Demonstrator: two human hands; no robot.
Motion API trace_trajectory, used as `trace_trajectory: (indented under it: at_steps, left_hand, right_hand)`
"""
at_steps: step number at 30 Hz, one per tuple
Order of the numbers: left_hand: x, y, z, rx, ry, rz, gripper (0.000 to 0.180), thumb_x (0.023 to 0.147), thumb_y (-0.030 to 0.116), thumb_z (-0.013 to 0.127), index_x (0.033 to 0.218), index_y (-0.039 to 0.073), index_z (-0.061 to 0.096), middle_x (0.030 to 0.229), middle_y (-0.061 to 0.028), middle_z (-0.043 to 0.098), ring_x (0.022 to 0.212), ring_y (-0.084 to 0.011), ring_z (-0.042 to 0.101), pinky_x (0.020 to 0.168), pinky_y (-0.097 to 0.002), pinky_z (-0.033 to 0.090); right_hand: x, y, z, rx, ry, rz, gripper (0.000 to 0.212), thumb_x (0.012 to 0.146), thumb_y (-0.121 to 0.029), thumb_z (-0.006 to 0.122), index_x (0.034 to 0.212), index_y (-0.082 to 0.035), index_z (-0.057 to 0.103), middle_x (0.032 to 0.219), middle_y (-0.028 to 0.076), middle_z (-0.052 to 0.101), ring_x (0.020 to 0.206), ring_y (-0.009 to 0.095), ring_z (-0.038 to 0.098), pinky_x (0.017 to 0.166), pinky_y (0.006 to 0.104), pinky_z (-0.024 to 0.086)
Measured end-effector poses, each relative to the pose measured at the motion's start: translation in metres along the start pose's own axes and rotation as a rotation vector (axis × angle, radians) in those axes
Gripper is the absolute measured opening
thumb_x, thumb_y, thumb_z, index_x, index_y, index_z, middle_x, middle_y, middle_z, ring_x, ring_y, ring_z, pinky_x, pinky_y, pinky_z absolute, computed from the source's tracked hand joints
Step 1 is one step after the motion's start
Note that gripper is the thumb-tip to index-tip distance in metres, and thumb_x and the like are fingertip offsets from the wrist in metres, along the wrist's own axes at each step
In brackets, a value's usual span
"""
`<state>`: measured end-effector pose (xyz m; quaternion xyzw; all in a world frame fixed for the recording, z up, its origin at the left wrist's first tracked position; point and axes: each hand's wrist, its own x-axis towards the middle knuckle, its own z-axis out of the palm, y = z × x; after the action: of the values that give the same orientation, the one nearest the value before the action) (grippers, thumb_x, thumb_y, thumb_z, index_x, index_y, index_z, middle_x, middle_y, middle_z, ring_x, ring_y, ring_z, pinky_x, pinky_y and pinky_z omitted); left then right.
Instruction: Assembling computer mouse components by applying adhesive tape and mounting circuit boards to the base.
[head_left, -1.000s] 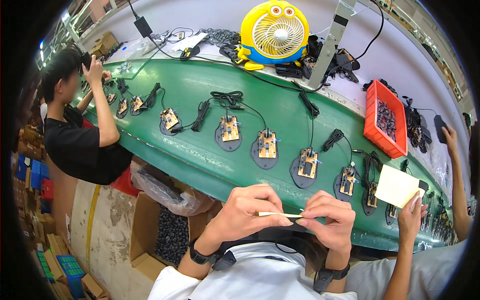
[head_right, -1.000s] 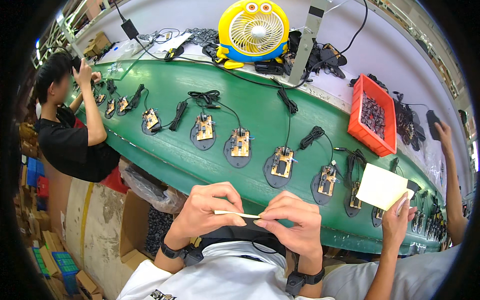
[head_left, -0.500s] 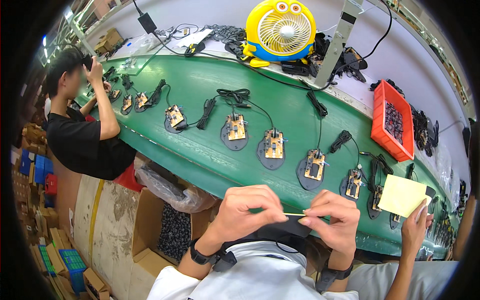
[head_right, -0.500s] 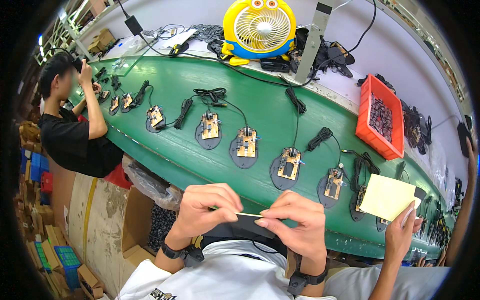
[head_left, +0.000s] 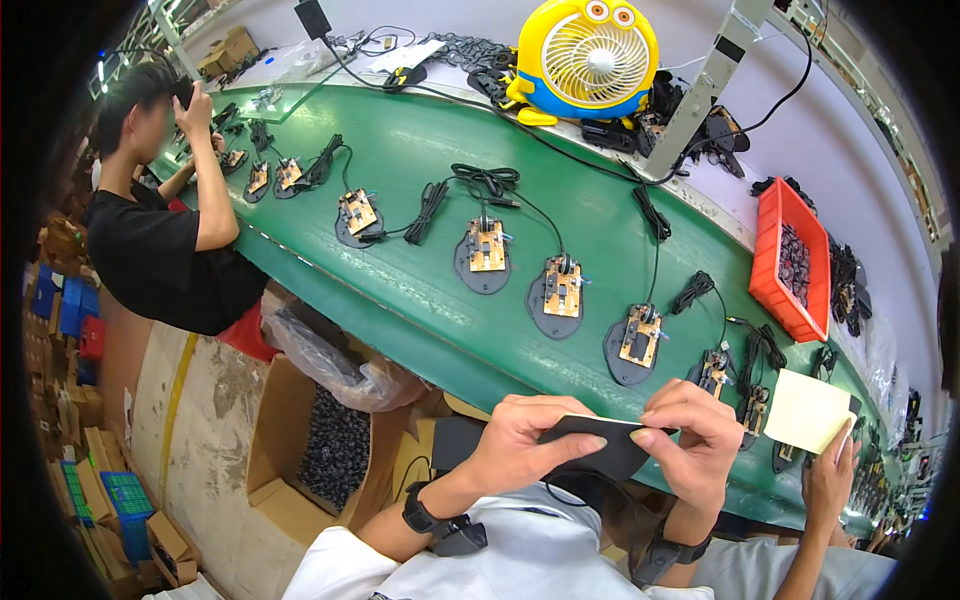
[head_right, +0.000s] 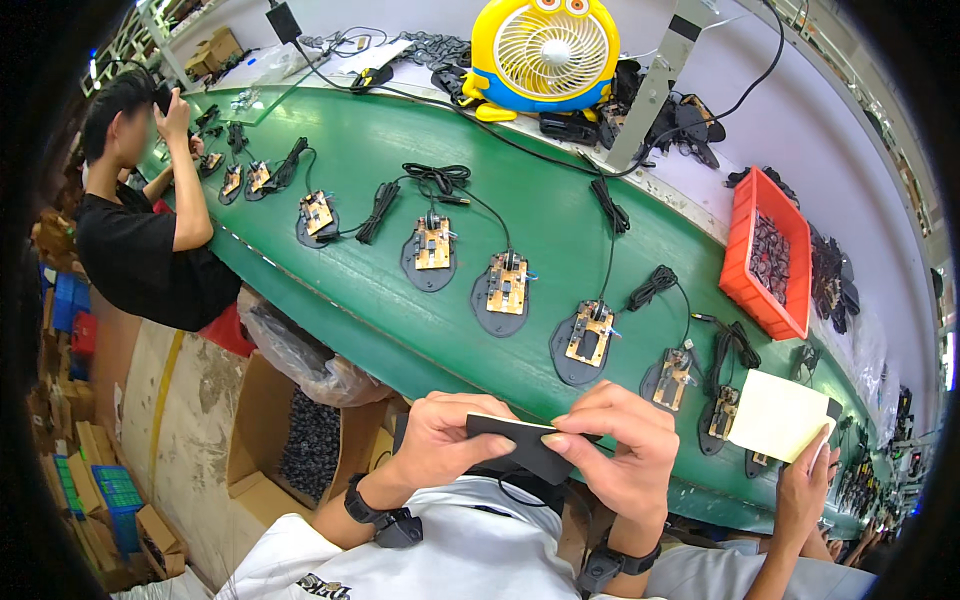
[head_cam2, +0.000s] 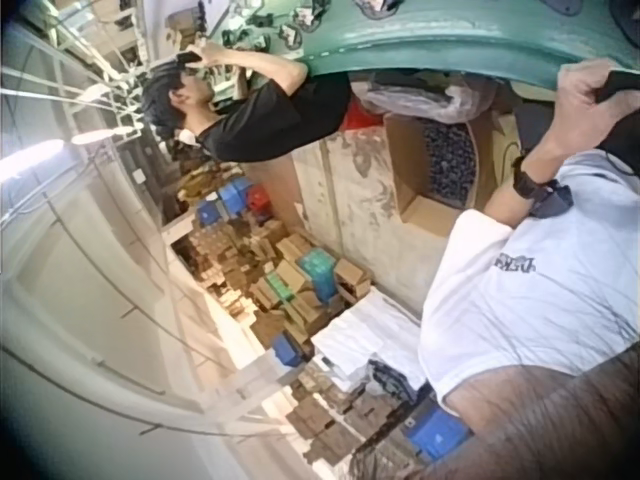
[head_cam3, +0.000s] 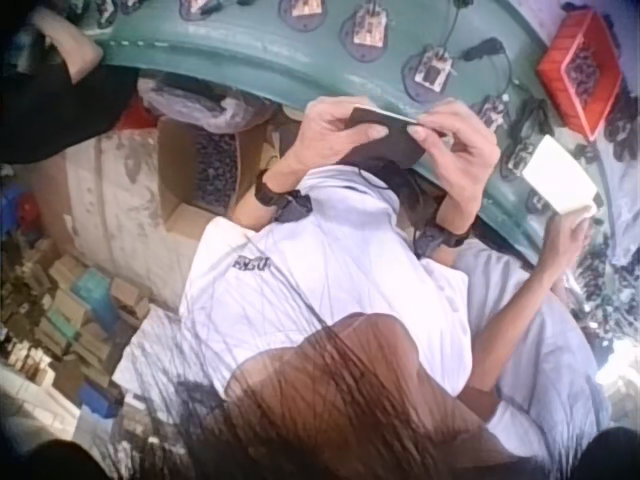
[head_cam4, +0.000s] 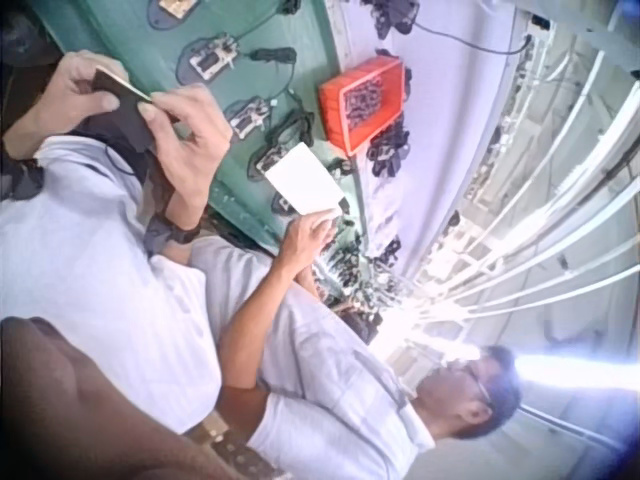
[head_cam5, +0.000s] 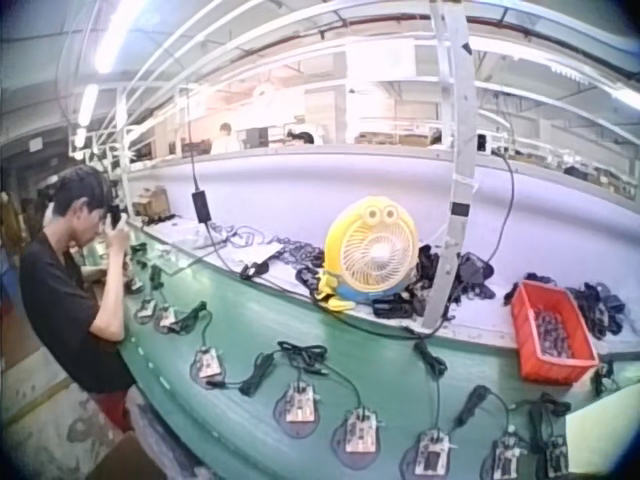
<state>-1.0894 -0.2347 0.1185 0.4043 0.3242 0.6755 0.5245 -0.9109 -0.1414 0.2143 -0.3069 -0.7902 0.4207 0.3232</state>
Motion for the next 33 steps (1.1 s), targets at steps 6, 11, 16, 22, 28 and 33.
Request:
trace_trajectory:
  at_steps: [6,11,16,22,28,33]
  left_hand:
    - [0.005,0.01,0.013,0.214,0.149,0.052,0.016,0.09,0.009,0.081,0.099,-0.004,0.077,0.083,-0.0108,0.073,0.068,-0.0188,0.067,0.064,-0.0303,0.053]
    - [0.005,0.004,0.017,0.228,0.152,0.125,0.012,0.088,0.003,0.081,0.096,-0.005,0.077,0.083,-0.0094,0.074,0.066,-0.0141,0.065,0.059,-0.0258,0.048]
    - [0.008,0.005,0.013,0.343,0.125,0.181,0.014,0.086,0.006,0.083,0.095,-0.003,0.077,0.084,-0.0094,0.072,0.063,-0.019,0.065,0.056,-0.0296,0.049]
    - [0.011,0.011,0.007,0.435,-0.007,0.298,0.019,0.081,0.006,0.086,0.093,-0.003,0.074,0.082,-0.0094,0.069,0.064,-0.0231,0.064,0.054,-0.0333,0.05]
    - [0.011,0.009,0.005,0.412,0.005,0.343,0.02,0.076,0.003,0.088,0.084,-0.005,0.072,0.08,-0.0124,0.07,0.063,-0.0262,0.065,0.057,-0.0338,0.052]
    - [0.008,0.008,0.001,0.451,0.023,0.329,0.022,0.076,0.004,0.089,0.082,-0.005,0.07,0.081,-0.0144,0.07,0.065,-0.0271,0.066,0.061,-0.0361,0.054]
  right_hand:
    - [0.004,-0.002,-0.002,0.018,-0.002,-0.009,0.021,0.072,0.006,0.088,0.089,0.003,0.076,0.079,0.01,0.071,0.07,0.02,0.066,0.061,0.0298,0.048]
    - [0.002,-0.007,-0.015,-0.071,0.036,-0.022,0.022,0.072,0.003,0.088,0.088,0.003,0.074,0.079,0.012,0.071,0.07,0.022,0.066,0.063,0.0307,0.049]
    - [0.012,-0.026,-0.015,-0.249,-0.057,-0.035,0.031,0.071,-0.009,0.091,0.095,0.002,0.074,0.089,0.014,0.072,0.08,0.026,0.067,0.069,0.0348,0.052]
    - [0.026,-0.039,-0.005,-0.325,-0.218,-0.02,0.044,0.071,-0.017,0.092,0.108,-0.001,0.077,0.096,0.012,0.074,0.083,0.027,0.068,0.073,0.0363,0.052]
    - [0.026,-0.038,0.002,-0.292,-0.273,-0.018,0.03,0.072,-0.012,0.09,0.098,-0.003,0.079,0.085,0.005,0.075,0.076,0.023,0.067,0.069,0.0337,0.05]
    - [0.023,-0.033,0.007,-0.188,-0.204,-0.015,0.028,0.071,-0.007,0.091,0.097,-0.002,0.079,0.085,0.008,0.076,0.076,0.023,0.068,0.071,0.0338,0.051]
